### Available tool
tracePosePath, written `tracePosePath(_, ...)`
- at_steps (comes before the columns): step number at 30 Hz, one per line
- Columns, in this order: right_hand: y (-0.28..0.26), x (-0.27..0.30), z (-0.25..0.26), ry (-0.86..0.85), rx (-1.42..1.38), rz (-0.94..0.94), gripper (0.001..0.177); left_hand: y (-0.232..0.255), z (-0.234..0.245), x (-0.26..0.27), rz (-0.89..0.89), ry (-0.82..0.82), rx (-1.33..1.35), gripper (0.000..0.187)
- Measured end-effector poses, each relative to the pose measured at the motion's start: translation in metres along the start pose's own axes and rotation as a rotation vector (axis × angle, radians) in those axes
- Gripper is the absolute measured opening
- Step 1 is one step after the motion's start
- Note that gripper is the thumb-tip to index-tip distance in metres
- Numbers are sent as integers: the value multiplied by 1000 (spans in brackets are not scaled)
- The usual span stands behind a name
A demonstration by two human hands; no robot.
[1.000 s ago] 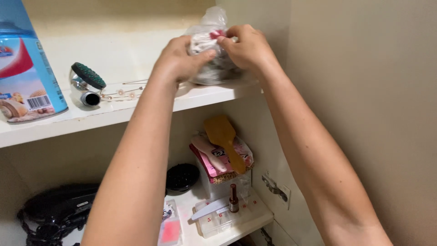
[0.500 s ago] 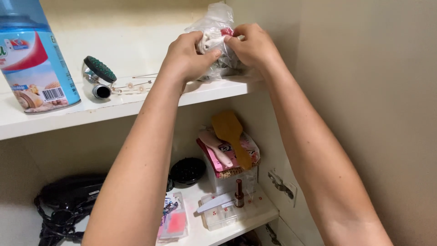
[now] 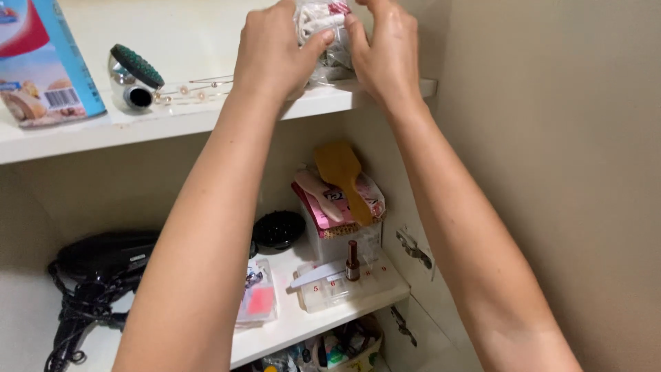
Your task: Organizing various items including toilet paper, paper towels, toiletries, and hair tools inside a bathroom cabinet.
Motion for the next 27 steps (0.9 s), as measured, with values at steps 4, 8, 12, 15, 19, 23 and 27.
tracePosePath(4, -55, 34, 40, 172, -107, 259, 19, 54, 28, 35, -346, 230, -90, 40)
tracePosePath(8, -88, 73, 54, 160, -108, 246, 15, 69, 34, 80, -216, 40, -96, 32)
tracePosePath(12, -88, 100, 52, 19, -424, -75, 20, 65, 40, 121, -435, 167, -184, 46)
tracePosePath(15, -103, 128, 66, 110, -283, 229, 24, 62, 47, 149, -447, 87, -310, 49)
tracePosePath(19, -114, 175, 84, 106, -228, 202, 28, 67, 65, 205, -403, 30, -326, 54)
tracePosePath(23, -114, 218, 92, 44, -343, 39, 28, 83, 77, 276, -347, 6, -287, 55)
tracePosePath(27, -123, 268, 85, -12, -405, -4, 27, 84, 72, 351, -238, 7, -251, 54)
Point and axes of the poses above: each hand's wrist, its own x-axis away from the middle knuckle, its own z-axis out of the back of the hand, y = z × x, the point moved 8 cm from there along -x, towards the middle knuckle
